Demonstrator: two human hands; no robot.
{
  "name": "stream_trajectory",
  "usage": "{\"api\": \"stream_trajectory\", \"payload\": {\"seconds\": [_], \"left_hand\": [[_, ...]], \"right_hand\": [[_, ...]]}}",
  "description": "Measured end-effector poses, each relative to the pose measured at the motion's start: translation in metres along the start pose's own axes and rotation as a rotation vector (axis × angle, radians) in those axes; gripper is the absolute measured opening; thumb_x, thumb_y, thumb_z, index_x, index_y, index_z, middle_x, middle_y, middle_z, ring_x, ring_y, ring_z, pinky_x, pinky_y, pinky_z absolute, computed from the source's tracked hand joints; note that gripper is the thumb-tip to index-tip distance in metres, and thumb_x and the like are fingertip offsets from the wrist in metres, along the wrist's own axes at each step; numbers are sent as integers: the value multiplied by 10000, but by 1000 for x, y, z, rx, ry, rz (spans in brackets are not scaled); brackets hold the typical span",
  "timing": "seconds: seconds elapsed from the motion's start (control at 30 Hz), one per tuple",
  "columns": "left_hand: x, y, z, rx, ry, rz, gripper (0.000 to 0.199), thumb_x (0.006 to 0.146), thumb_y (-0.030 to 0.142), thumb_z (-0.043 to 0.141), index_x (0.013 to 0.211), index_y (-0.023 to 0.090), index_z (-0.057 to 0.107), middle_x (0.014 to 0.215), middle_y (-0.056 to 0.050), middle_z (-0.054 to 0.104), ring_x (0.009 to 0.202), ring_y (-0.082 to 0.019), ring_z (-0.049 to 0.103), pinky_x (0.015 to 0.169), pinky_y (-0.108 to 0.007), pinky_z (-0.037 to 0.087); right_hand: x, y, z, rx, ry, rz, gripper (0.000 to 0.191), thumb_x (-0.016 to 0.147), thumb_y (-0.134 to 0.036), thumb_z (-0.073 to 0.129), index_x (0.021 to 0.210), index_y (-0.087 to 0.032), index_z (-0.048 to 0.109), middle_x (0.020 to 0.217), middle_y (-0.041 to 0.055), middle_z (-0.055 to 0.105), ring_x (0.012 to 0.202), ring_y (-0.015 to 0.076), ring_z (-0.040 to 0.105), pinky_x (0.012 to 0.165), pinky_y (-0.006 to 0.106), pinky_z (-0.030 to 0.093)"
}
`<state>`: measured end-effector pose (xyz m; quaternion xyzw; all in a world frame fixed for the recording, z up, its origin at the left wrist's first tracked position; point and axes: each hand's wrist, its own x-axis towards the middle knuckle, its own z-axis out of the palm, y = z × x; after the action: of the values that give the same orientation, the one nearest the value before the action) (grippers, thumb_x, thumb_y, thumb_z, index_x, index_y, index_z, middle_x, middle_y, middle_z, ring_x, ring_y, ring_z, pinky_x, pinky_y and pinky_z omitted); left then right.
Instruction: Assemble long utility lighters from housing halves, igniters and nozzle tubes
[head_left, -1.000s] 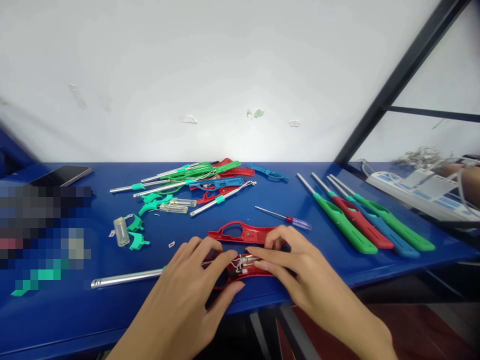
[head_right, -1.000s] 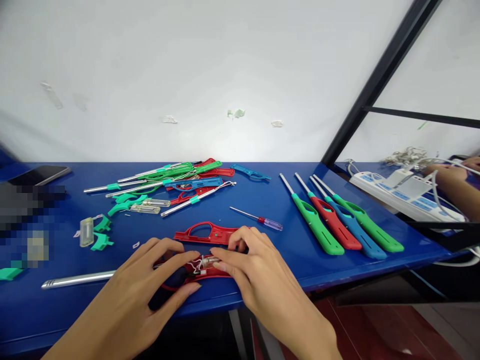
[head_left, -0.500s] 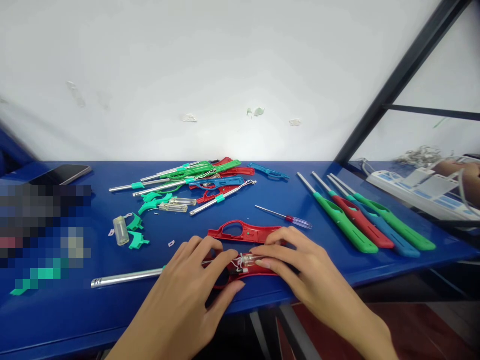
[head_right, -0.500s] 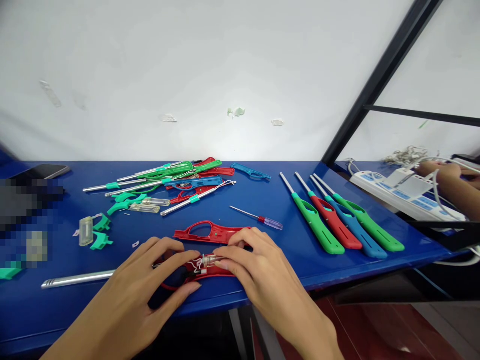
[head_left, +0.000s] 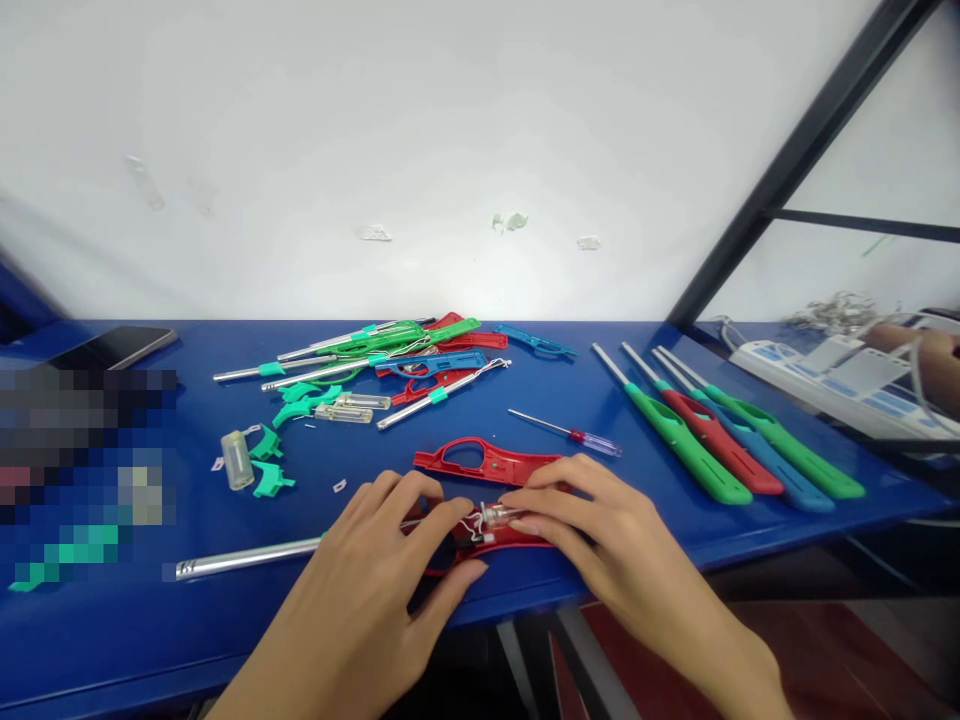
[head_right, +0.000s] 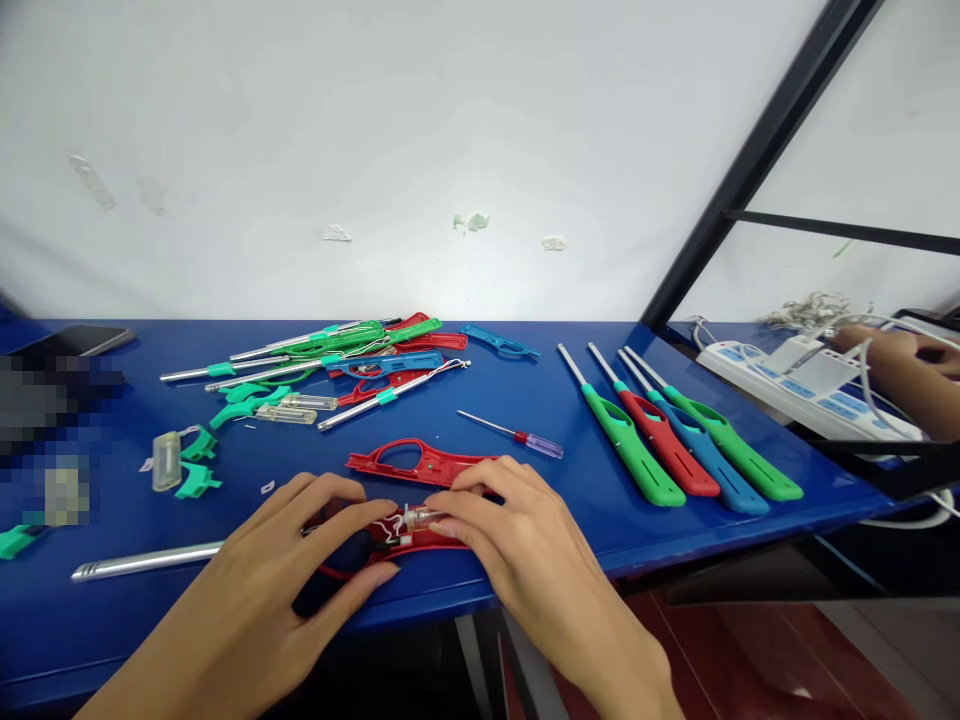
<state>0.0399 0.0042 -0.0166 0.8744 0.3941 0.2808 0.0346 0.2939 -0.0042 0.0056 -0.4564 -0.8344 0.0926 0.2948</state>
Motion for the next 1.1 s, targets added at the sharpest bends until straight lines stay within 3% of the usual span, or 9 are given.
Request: {"api": "stream_trajectory", "payload": {"seconds": [0.17, 0.4, 0.57, 0.67, 0.73, 0.83, 0.9, 1.0, 1.1], "left_hand": [[1, -1, 1, 17, 13, 4, 208, 1079, 308, 613, 1286, 303, 636, 1159, -63, 672, 992, -319, 628, 878, -528, 540], [1, 9, -4, 39, 9, -18, 389, 1010, 318, 755, 1364, 270, 602, 1186, -60, 738, 1029, -342, 697, 963, -639, 561], [5, 13, -13, 15, 83, -24, 456, 1022, 438, 745, 1399, 220, 613, 1233, -93, 745, 1088, -336, 688, 956, -584, 575], [3, -10, -32, 89, 256, -45, 244, 1114, 221, 535, 1315, 204, 673, 1187, -91, 751, 1090, -291, 665, 961, -516, 550], [-5, -36, -50, 196, 309, -111, 275, 1096, 145, 494, 1225, 200, 730, 1129, -90, 757, 1051, -281, 656, 938, -491, 540], [-23, -75, -76, 250, 277, -233, 293, 1084, 233, 503, 1133, 249, 791, 1134, -80, 760, 1032, -287, 651, 893, -452, 563], [-32, -92, -85, 227, 236, -278, 268, 1075, 393, 570, 1097, 290, 817, 1139, -70, 759, 1017, -293, 663, 859, -432, 581], [-39, -104, -85, 192, 175, -301, 382, 1067, 596, 573, 1100, 318, 833, 1171, -77, 747, 1037, -296, 669, 873, -425, 594], [-37, -108, -78, 185, 142, -293, 458, 1057, 677, 549, 1076, 327, 844, 1169, -79, 743, 1029, -289, 665, 885, -424, 592]], "right_hand": [[-2, 0, 0, -23, 13, 9, 232, 1127, -265, 557, 1209, -298, 772, 1150, 18, 761, 1044, 210, 709, 923, 340, 577], [3, 18, 7, -49, 90, -80, 298, 1118, -194, 553, 1270, -346, 760, 1176, 9, 758, 1051, 185, 736, 962, 325, 570], [14, 27, 14, -81, 112, -112, 268, 1120, -264, 553, 1196, -349, 796, 1169, 11, 800, 1057, 217, 768, 976, 388, 589], [12, 19, 16, -104, 229, -96, 229, 1114, -329, 577, 1192, -348, 791, 1187, 16, 804, 1074, 238, 768, 992, 420, 578], [8, 10, 16, -90, 298, -74, 200, 1102, -323, 602, 1195, -351, 777, 1158, 10, 802, 1046, 233, 762, 984, 413, 561], [5, -3, 16, -54, 266, -125, 136, 1083, -317, 645, 1121, -345, 773, 1038, -25, 813, 949, 207, 759, 936, 370, 558], [6, -9, 18, -73, 198, -147, 124, 1080, -335, 652, 1065, -335, 775, 984, -36, 818, 898, 207, 762, 870, 360, 569], [7, -12, 23, -118, 113, -115, 134, 1084, -346, 643, 1049, -319, 769, 976, -25, 819, 873, 218, 770, 806, 365, 575], [7, -11, 29, -96, 113, -93, 131, 1090, -352, 641, 1037, -302, 749, 974, -9, 806, 871, 215, 772, 799, 358, 575]]}}
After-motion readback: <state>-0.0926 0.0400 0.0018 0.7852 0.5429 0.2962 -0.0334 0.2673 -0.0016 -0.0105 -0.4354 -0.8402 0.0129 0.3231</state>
